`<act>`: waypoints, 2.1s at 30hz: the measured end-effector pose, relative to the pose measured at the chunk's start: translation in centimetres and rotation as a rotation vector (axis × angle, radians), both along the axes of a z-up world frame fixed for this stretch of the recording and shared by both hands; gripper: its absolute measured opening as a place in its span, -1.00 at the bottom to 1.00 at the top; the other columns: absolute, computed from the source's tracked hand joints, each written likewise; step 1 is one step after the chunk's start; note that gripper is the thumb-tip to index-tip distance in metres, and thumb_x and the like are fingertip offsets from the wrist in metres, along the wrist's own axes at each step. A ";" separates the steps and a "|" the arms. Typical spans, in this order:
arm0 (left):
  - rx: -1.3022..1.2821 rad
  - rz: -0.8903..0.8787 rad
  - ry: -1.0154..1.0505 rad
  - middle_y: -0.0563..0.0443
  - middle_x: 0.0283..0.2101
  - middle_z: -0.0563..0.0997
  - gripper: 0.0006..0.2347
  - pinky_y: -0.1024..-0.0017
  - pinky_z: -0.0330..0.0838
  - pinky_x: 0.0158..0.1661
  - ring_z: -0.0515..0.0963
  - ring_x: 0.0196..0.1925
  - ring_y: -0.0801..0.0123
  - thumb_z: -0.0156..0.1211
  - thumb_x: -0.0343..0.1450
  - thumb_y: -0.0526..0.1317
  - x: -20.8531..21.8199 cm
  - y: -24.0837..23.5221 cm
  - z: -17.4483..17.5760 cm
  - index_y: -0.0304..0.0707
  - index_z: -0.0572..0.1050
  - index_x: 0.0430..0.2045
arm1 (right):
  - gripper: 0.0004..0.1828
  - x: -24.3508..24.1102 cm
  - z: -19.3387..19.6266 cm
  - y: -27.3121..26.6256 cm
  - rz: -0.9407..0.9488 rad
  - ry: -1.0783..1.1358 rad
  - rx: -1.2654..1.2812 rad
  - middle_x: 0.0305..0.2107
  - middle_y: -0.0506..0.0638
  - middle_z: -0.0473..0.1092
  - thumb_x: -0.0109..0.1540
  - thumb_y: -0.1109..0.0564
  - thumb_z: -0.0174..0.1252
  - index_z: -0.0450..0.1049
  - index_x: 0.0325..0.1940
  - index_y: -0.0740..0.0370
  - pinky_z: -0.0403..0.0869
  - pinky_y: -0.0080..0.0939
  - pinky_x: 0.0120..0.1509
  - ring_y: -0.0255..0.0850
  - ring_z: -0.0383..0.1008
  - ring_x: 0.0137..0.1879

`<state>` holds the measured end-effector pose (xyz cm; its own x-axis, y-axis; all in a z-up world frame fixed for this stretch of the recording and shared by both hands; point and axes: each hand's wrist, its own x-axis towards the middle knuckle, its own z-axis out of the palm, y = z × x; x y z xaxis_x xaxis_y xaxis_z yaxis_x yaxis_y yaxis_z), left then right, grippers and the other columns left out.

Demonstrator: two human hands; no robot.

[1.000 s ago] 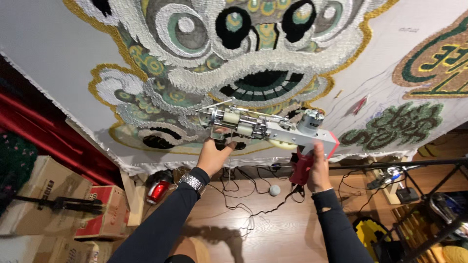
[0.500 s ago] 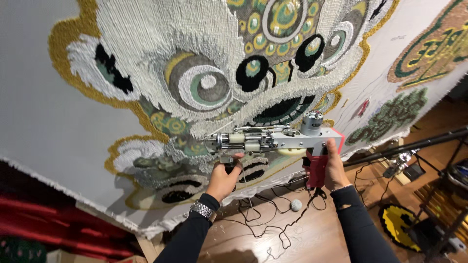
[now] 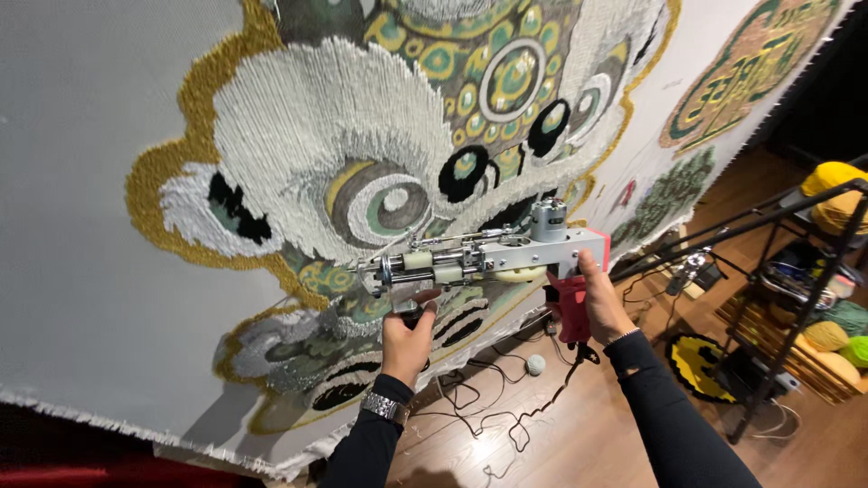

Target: The person uses a handheld tufting gun to apply yarn onto a large canvas stretched on a frame. They guide the tool along the outlines of a pre-drawn design featuring a stylized lion head and text, creating a textured pile. The person occasionally pauses to adjust the yarn feed or reposition the tool for precision.

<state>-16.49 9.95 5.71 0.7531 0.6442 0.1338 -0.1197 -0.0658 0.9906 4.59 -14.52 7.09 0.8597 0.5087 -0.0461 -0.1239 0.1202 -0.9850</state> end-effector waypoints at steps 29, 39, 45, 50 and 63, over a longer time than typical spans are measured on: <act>-0.077 -0.051 0.071 0.17 -0.71 0.43 -0.66 0.40 0.26 -0.59 0.37 -0.69 0.48 0.44 0.32 -0.08 2.0 -1.2 4.3 -0.32 0.45 -0.74 | -0.14 -0.1 3.6 -4.0 0.006 0.171 0.037 -0.46 0.03 0.45 0.15 -0.60 -0.02 0.48 0.08 0.17 0.48 -0.11 -0.38 -0.16 0.45 -0.45; -0.044 0.005 -0.021 0.14 -0.77 0.37 -0.59 0.38 0.14 -0.66 0.29 -0.77 0.46 0.45 0.31 -0.07 4.8 0.0 7.4 -0.34 0.40 -0.83 | -0.17 -0.2 10.4 -5.4 0.201 0.322 0.012 -0.52 0.08 0.47 0.07 -0.60 -0.04 0.44 0.02 0.11 0.51 -0.06 -0.36 -0.10 0.48 -0.47; 0.169 0.066 -0.182 0.20 -0.75 0.41 -0.58 0.46 0.21 -0.62 0.33 -0.70 0.57 0.45 0.33 -0.02 7.2 1.7 10.0 -0.31 0.43 -0.81 | -0.29 -0.1 14.0 -4.5 0.321 0.173 0.097 -0.58 0.00 0.42 0.24 -0.48 0.03 0.46 0.01 0.20 0.42 -0.20 -0.45 -0.22 0.41 -0.54; 0.159 0.073 -0.114 0.16 -0.78 0.38 -0.54 0.43 0.22 -0.64 0.32 -0.75 0.48 0.46 0.29 0.09 8.2 2.4 13.8 -0.27 0.41 -0.81 | -0.50 -2.0 19.1 -3.2 0.181 -0.066 -0.034 -0.67 0.07 0.37 0.25 -0.29 0.09 0.41 -0.16 0.23 0.38 -0.14 -0.54 -0.16 0.39 -0.62; 0.111 -0.065 -0.100 0.11 -0.73 0.40 -0.57 0.41 0.33 -0.71 0.39 -0.79 0.46 0.40 0.33 0.10 9.2 6.2 22.0 -0.24 0.38 -0.68 | -0.67 -8.1 28.5 0.2 0.063 -0.348 -0.045 -0.72 0.01 0.31 0.29 -0.08 0.13 0.43 -0.21 0.28 0.32 -0.19 -0.61 -0.25 0.31 -0.65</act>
<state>-7.33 16.14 27.73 0.7720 0.5716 0.2780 -0.2254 -0.1628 0.9606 -3.51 -14.30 35.56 0.7949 0.5653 0.2203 0.2142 0.0781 -0.9737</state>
